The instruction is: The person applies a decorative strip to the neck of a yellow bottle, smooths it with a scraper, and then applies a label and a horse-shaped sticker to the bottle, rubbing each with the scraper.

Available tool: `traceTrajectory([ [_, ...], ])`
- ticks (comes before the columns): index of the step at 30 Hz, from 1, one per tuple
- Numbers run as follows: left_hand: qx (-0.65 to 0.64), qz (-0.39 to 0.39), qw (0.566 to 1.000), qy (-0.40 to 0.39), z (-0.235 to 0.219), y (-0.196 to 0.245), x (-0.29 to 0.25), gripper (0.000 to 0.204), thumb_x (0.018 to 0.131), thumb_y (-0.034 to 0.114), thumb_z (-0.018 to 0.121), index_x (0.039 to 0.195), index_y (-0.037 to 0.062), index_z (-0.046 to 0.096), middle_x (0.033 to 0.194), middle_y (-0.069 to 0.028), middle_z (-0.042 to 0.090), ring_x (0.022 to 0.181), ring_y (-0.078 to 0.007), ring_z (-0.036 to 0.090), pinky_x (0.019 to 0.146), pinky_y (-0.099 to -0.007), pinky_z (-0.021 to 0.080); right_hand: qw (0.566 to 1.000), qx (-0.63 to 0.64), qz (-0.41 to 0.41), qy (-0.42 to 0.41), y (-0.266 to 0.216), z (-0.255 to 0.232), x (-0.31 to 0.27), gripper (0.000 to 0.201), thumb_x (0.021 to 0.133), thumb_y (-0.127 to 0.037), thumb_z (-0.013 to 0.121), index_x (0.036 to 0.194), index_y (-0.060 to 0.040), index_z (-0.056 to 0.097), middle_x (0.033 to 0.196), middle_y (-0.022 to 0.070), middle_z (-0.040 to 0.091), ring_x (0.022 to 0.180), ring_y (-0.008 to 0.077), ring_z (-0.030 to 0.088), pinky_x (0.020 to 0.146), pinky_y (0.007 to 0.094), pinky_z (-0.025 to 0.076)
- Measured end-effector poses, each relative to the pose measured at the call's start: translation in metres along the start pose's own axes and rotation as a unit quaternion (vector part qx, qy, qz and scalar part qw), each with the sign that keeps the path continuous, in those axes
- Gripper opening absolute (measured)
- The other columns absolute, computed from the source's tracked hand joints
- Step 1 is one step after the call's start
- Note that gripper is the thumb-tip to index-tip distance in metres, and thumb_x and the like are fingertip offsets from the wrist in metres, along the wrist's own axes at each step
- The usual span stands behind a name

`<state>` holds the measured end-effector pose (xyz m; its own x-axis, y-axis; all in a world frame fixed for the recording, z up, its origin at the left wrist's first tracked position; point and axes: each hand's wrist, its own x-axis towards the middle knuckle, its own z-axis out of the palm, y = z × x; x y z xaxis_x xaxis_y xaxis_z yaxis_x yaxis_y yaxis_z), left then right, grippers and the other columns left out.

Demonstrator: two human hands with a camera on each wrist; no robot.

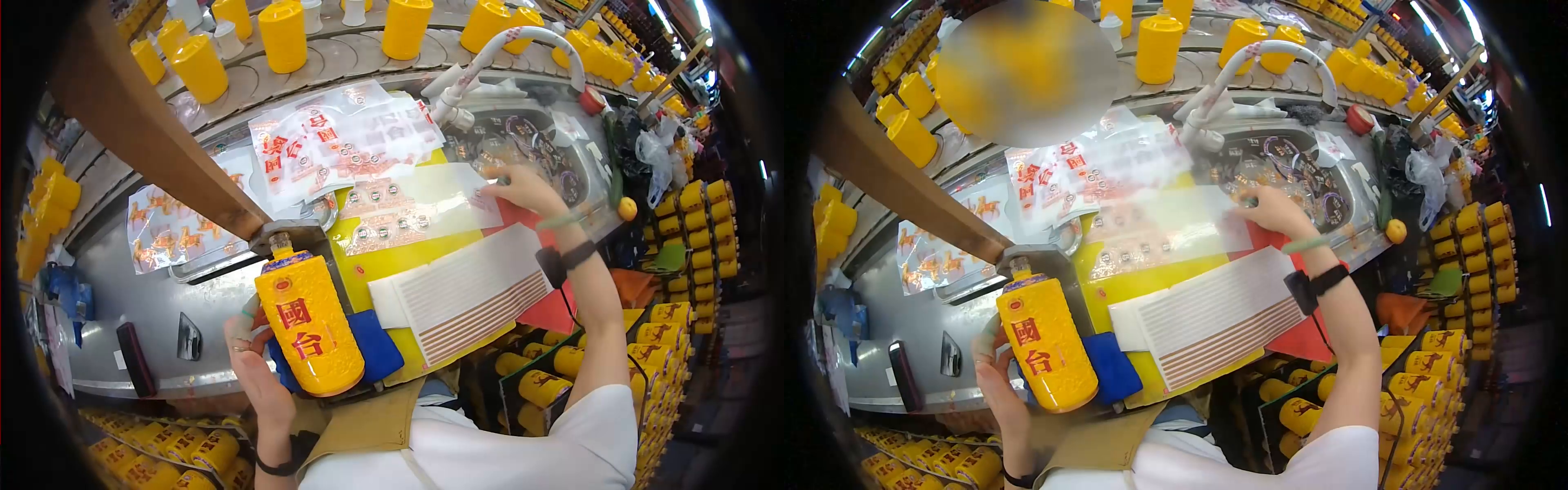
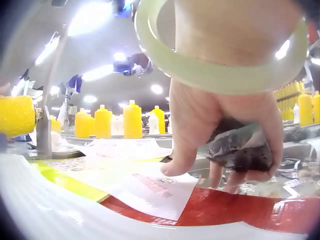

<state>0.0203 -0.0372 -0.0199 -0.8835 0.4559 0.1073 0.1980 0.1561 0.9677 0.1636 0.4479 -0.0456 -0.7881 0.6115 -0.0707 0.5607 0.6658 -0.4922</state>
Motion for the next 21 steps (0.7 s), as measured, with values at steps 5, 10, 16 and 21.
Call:
traceTrajectory([
  [5,-0.008,-0.004,1.000,-0.012,-0.003,0.001,-0.005,0.082,0.108,0.066,0.029,0.146,-0.0037,0.052,0.134,-0.0145,0.055,0.123,-0.0235,0.056,0.100,-0.0382,0.046,0.971,0.096,0.155,-0.157,0.014,0.002,0.028,0.045,0.087,-0.035,0.077,0.112,0.0026,0.077,0.101,0.0279,0.076,0.095,0.0395,0.074,0.087,0.0417,0.056],
  [10,-0.011,0.018,0.999,-0.028,-0.005,0.005,-0.007,0.079,0.110,0.061,0.029,0.147,-0.0044,0.051,0.139,-0.0155,0.053,0.126,-0.0242,0.055,0.100,-0.0381,0.047,0.992,-0.055,0.105,0.032,0.049,0.025,0.047,0.040,0.084,-0.033,0.078,0.110,-0.0016,0.078,0.098,0.0254,0.076,0.100,0.0399,0.074,0.089,0.0458,0.058],
  [16,-0.045,0.011,0.997,-0.057,-0.010,0.010,-0.009,0.074,0.111,0.057,0.031,0.148,-0.0045,0.050,0.142,-0.0160,0.053,0.130,-0.0247,0.054,0.105,-0.0397,0.046,0.978,-0.176,0.078,0.084,-0.026,0.004,0.010,0.030,0.085,-0.032,0.077,0.104,-0.0090,0.079,0.105,0.0221,0.075,0.099,0.0405,0.071,0.088,0.0470,0.055],
  [21,-0.078,0.007,0.995,-0.054,-0.011,0.000,-0.011,0.069,0.111,0.054,0.034,0.150,-0.0025,0.048,0.146,-0.0161,0.050,0.133,-0.0259,0.053,0.110,-0.0427,0.044,0.969,-0.096,-0.181,0.140,-0.139,0.007,-0.051,0.009,0.086,-0.013,0.077,0.091,-0.0071,0.071,0.093,0.0119,0.065,0.093,0.0351,0.064,0.078,0.0454,0.052],
])
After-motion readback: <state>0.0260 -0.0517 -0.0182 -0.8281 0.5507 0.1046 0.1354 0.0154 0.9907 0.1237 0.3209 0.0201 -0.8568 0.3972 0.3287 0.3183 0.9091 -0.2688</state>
